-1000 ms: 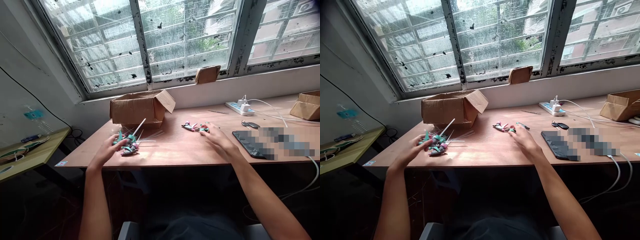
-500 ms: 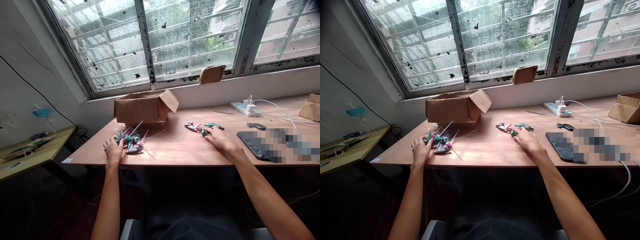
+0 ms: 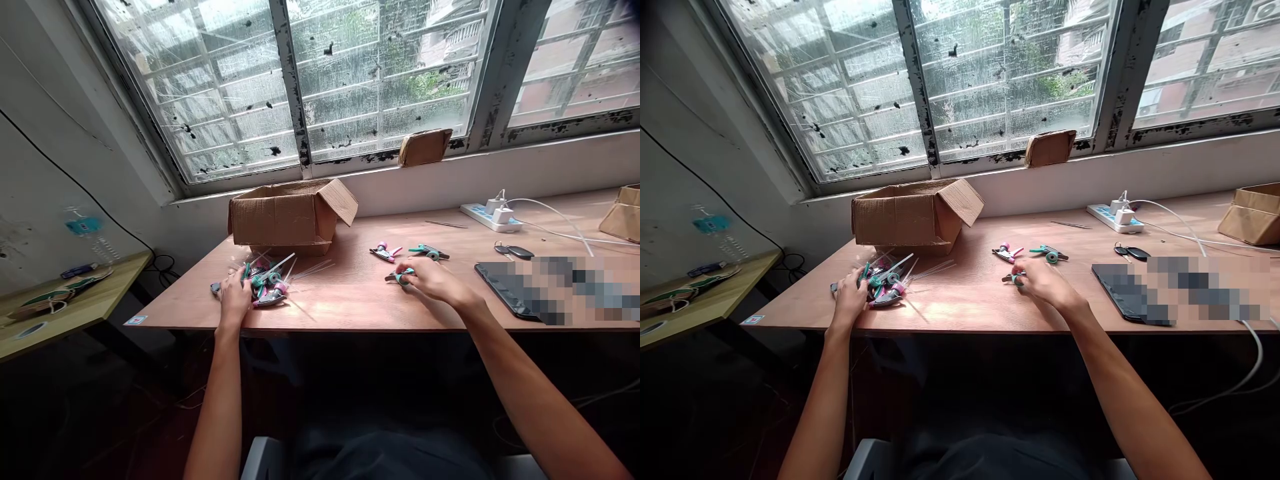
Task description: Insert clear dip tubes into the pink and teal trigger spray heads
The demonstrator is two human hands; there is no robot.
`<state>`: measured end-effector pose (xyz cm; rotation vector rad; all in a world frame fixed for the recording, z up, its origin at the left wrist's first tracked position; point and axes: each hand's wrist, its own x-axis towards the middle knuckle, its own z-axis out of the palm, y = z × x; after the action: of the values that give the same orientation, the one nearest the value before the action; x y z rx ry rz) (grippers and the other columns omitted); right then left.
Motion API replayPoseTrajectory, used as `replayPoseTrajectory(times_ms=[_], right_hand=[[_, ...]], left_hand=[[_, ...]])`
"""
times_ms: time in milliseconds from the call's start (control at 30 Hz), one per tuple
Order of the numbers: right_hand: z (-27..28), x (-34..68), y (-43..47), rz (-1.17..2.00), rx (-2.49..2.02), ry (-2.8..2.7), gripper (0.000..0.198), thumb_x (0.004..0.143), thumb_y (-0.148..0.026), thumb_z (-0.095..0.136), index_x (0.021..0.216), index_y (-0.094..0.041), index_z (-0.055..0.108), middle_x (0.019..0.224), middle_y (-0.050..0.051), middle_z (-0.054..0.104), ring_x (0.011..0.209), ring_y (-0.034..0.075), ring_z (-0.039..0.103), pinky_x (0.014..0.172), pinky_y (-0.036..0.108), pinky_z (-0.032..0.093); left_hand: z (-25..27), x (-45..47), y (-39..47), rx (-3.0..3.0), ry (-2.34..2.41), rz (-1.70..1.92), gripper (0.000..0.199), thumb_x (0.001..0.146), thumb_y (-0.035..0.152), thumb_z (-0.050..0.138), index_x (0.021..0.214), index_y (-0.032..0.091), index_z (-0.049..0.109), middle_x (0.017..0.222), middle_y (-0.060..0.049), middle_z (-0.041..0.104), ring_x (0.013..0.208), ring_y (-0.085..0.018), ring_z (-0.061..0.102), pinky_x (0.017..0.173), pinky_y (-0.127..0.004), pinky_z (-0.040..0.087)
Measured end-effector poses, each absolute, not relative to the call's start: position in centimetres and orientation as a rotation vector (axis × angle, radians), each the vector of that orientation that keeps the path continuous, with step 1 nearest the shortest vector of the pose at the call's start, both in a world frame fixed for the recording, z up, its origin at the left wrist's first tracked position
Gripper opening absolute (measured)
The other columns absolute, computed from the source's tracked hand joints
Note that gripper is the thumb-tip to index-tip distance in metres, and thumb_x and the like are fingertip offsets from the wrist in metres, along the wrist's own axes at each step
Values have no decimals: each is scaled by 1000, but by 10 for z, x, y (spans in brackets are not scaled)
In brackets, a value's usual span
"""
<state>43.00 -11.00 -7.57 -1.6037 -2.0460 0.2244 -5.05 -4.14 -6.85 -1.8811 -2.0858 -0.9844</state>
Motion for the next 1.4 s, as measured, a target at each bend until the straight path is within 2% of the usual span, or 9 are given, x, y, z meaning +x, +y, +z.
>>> replayPoseTrajectory(times_ms=[133, 200, 333, 400, 567, 833, 1067, 1200, 1400], right_hand=[[-70, 414, -115, 246, -1500, -2101, 19, 90, -20, 57, 100, -17, 73, 106, 11, 74, 98, 27, 67, 83, 33, 47], [-69, 405, -116, 290, -1452, -2099, 20, 92, -22, 56, 102, -17, 73, 106, 11, 75, 100, 27, 66, 85, 33, 47], [-66, 389, -121, 501, -1337, -2134, 19, 93, -26, 55, 101, -19, 71, 99, 8, 76, 88, 22, 68, 79, 31, 48], [-65, 383, -124, 539, -1284, -2160, 19, 93, -26, 55, 100, -19, 71, 99, 7, 76, 89, 22, 68, 79, 32, 49], [-67, 377, -127, 572, -1282, -2146, 20, 94, -27, 54, 102, -19, 71, 93, 7, 77, 87, 22, 68, 79, 32, 50], [-62, 367, -131, 546, -1237, -2146, 22, 94, -30, 54, 103, -18, 71, 100, 10, 77, 89, 24, 68, 81, 34, 50], [-57, 365, -136, 612, -1240, -2134, 21, 96, -29, 52, 103, -20, 70, 102, 9, 77, 93, 23, 70, 84, 34, 51], [-62, 365, -132, 592, -1228, -2134, 21, 95, -28, 53, 104, -20, 70, 102, 8, 78, 92, 23, 70, 80, 32, 52], [-70, 358, -128, 569, -1179, -2066, 22, 95, -28, 55, 106, -20, 72, 100, 7, 78, 91, 23, 72, 82, 33, 53]], left_hand=[[-72, -41, -42, -1728, -1983, -1104, 43, 95, 32, 46, 131, 14, 61, 139, -20, 58, 132, -39, 48, 109, -52, 39], [-71, -39, -41, -1683, -1977, -1177, 38, 92, 35, 51, 122, 12, 61, 129, -21, 62, 124, -38, 53, 104, -50, 44], [-70, -38, -40, -1914, -2035, -1210, 28, 95, 41, 46, 97, 18, 62, 97, -15, 70, 96, -33, 65, 88, -44, 51], [-70, -37, -39, -1966, -2015, -1166, 35, 97, 47, 42, 92, 19, 62, 97, -15, 70, 99, -35, 64, 89, -46, 50], [-69, -35, -40, -1953, -1889, -1113, 42, 97, 51, 41, 95, 17, 65, 110, -18, 68, 111, -38, 59, 99, -51, 45], [-55, -25, -47, -2142, -1903, -1256, 44, 98, 56, 41, 104, 19, 65, 111, -13, 69, 107, -30, 63, 96, -42, 48], [-61, -29, -43, -2238, -2001, -1133, 37, 95, 47, 49, 111, 16, 64, 119, -13, 68, 110, -27, 63, 100, -41, 48], [-70, -35, -37, -2240, -1901, -1092, 29, 90, 36, 57, 111, 16, 63, 119, -13, 67, 114, -28, 60, 104, -41, 46], [-62, -27, -44, -2215, -1723, -1201, 28, 96, 38, 52, 114, 18, 62, 119, -11, 67, 117, -27, 60, 105, -41, 46]])
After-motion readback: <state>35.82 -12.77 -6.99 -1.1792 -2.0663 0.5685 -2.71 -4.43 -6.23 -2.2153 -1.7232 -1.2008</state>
